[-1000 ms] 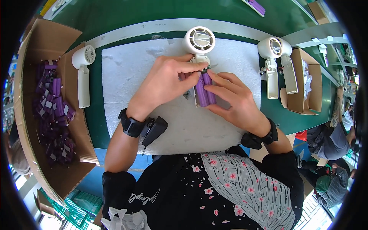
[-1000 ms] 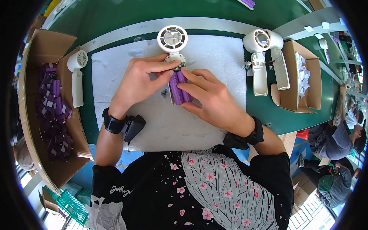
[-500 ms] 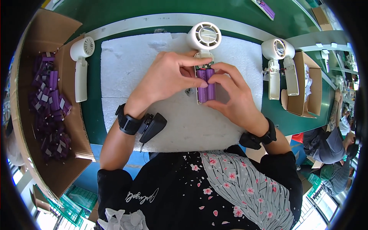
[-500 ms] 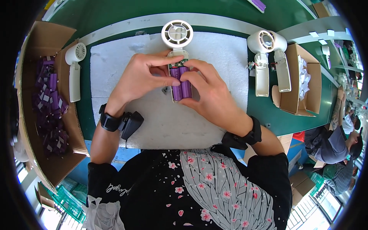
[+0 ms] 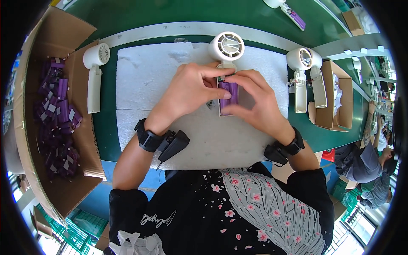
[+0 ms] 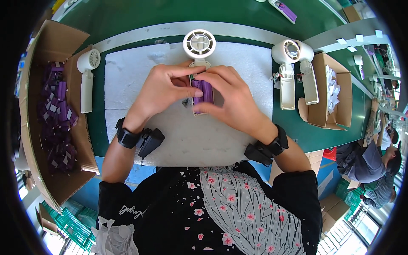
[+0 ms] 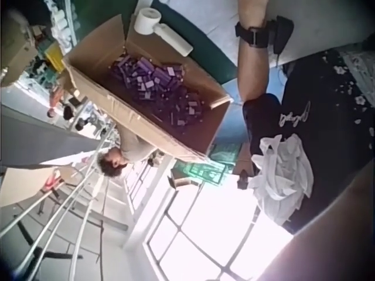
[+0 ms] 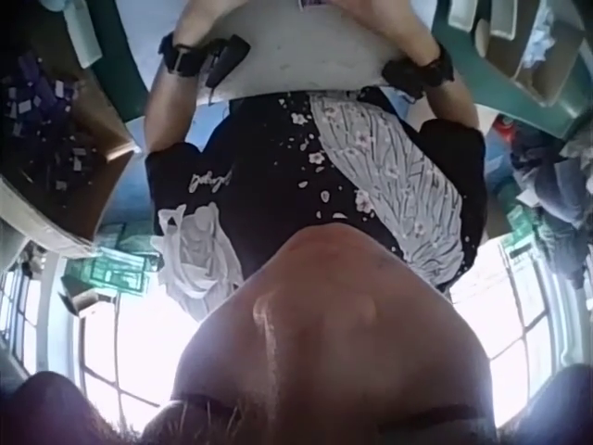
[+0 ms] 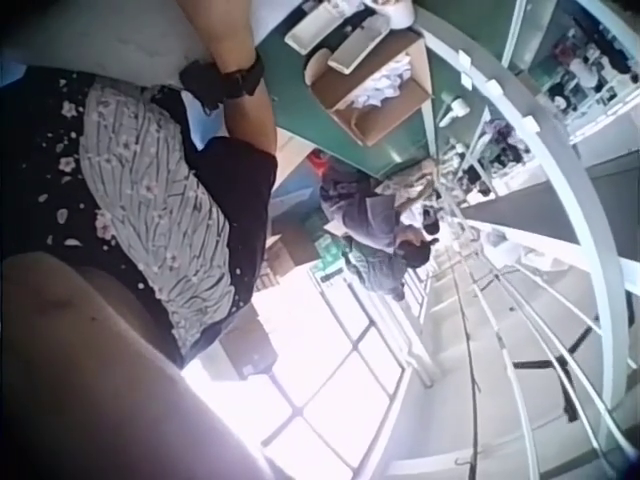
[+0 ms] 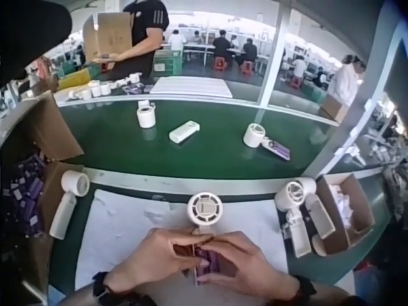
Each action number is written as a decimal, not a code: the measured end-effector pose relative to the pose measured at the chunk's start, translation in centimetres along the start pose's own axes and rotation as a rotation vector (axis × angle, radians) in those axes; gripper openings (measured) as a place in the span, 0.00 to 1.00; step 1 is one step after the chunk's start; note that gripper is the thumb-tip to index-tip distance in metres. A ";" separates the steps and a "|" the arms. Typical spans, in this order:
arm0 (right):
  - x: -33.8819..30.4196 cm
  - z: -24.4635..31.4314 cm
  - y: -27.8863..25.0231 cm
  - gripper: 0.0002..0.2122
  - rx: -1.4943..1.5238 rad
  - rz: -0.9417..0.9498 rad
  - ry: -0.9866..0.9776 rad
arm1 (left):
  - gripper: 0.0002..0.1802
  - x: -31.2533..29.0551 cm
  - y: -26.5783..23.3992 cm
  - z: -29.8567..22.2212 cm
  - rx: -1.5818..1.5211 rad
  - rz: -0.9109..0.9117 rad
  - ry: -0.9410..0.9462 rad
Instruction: The person picks up a battery and a fan housing, connects the battery wires to the circuit board, and presses the battery into the housing. They repeat this process for several fans, placing the assembled units on the table or conveyor belt.
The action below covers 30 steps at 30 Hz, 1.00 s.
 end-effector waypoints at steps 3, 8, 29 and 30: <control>0.4 -0.7 -0.5 0.17 -0.017 -0.071 0.018 | 0.26 0.1 -0.1 -0.3 0.013 -0.016 0.020; 0.4 -1.1 -0.8 0.11 -0.022 -0.112 0.032 | 0.26 0.1 -0.1 -0.3 0.036 -0.002 0.028; 6.1 -3.9 -2.5 0.29 -0.459 -0.058 0.049 | 0.31 -0.4 -2.5 -0.6 0.044 -0.293 0.161; 7.8 -5.8 -3.9 0.28 -0.532 -0.042 0.119 | 0.30 -0.4 -2.5 -0.8 0.050 -0.295 0.172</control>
Point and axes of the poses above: each hand's wrist, its own x-axis towards the middle knuckle, its own y-axis out of the palm, z = x × y, the point moved 10 cm from there along x, towards the middle knuckle, and after that the axes turned 6 degrees about x, right-handed, at the moved point
